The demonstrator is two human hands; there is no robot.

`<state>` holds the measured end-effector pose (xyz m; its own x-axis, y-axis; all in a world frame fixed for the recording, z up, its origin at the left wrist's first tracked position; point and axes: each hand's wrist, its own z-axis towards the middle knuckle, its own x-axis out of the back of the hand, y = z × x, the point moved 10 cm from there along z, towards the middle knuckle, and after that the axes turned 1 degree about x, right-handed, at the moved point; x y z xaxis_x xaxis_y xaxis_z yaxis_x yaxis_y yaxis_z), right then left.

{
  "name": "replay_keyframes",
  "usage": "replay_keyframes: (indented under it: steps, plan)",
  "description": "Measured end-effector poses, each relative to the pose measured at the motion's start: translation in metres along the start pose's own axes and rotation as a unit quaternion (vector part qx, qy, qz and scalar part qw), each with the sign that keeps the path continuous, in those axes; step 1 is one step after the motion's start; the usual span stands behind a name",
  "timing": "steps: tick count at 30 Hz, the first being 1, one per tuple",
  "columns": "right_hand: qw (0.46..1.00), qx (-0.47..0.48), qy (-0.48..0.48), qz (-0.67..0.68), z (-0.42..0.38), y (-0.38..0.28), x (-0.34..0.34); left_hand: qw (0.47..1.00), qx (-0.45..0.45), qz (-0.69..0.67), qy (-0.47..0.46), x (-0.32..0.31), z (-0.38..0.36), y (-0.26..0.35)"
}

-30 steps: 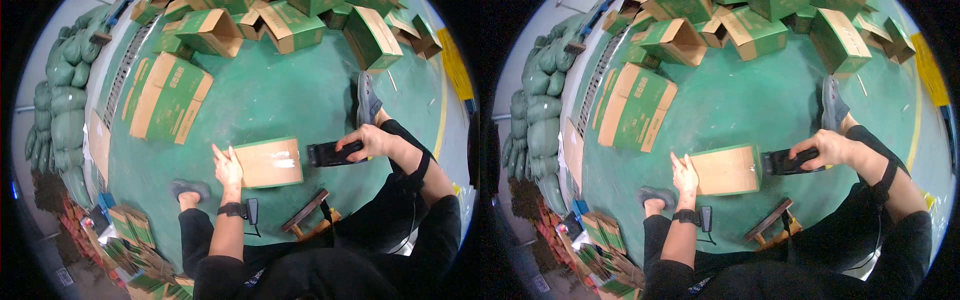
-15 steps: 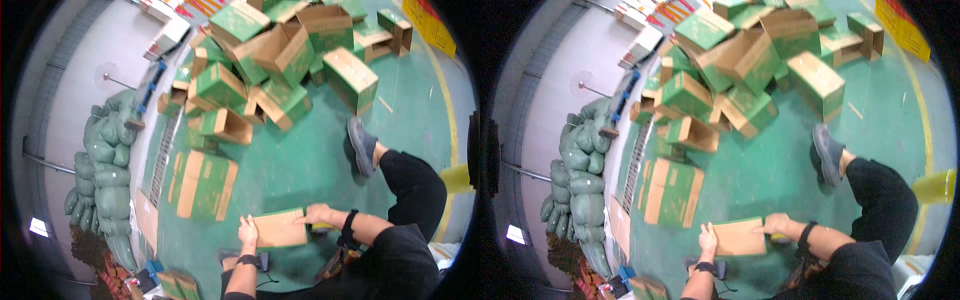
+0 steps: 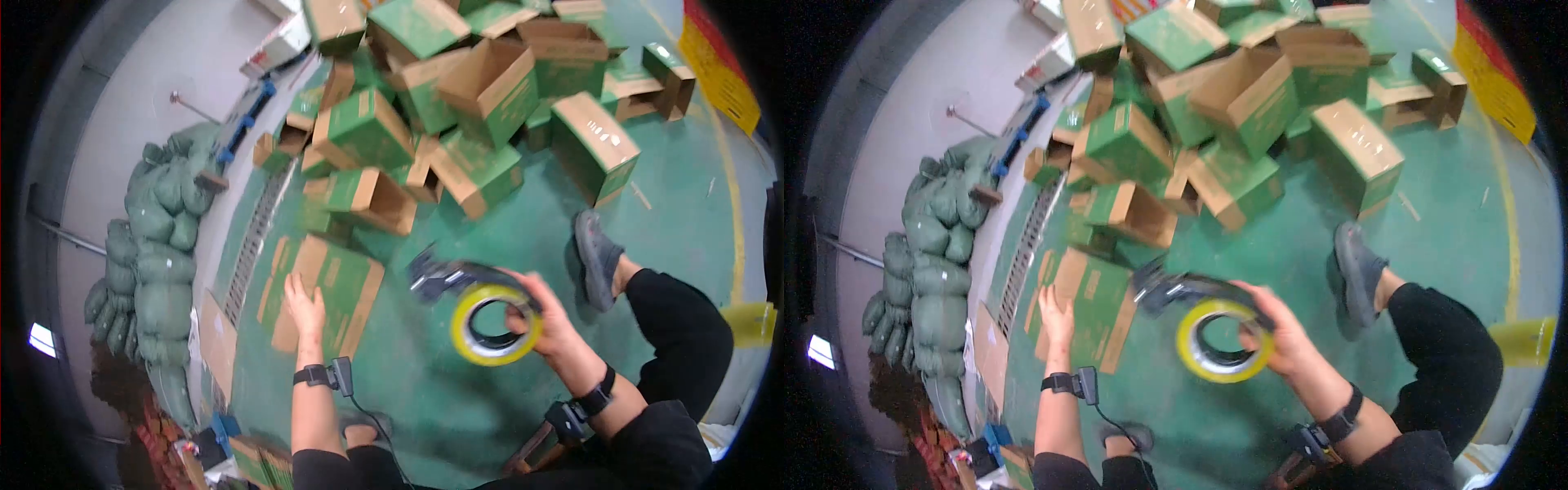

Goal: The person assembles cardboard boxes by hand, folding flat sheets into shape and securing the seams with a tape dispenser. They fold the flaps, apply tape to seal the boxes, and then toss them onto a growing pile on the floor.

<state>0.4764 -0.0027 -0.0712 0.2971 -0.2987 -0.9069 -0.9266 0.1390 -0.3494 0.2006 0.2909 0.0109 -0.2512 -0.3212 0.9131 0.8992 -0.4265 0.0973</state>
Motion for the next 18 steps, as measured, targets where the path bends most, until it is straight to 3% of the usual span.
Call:
replay_keyframes:
  steps: [2,4,6,7,12,14,18]
  plan:
    - [0.982,-0.026,-0.007,0.188,-0.001,0.034,0.032,0.991,0.085,0.048,-0.087,-0.036,-0.043,-0.068]
    - [0.922,-0.078,0.086,0.37,0.01,0.071,0.049,0.973,0.143,0.129,-0.128,-0.056,-0.051,-0.119]
    - [0.954,-0.068,0.107,0.271,0.026,0.085,0.06,0.965,0.156,0.162,-0.133,-0.069,-0.043,-0.156]
    - [0.962,-0.097,0.055,0.25,0.032,0.098,0.064,0.962,0.156,0.178,-0.138,-0.074,-0.04,-0.168]
    - [0.964,-0.173,0.004,0.204,0.036,0.167,0.072,0.942,0.209,0.203,-0.169,-0.11,-0.055,-0.21]
    - [0.962,-0.188,-0.041,0.195,0.037,0.174,0.065,0.96,0.142,0.234,-0.059,-0.098,-0.049,-0.192]
    - [0.961,-0.2,-0.03,0.19,0.043,0.17,0.058,0.955,0.124,0.268,-0.003,-0.074,-0.071,-0.16]
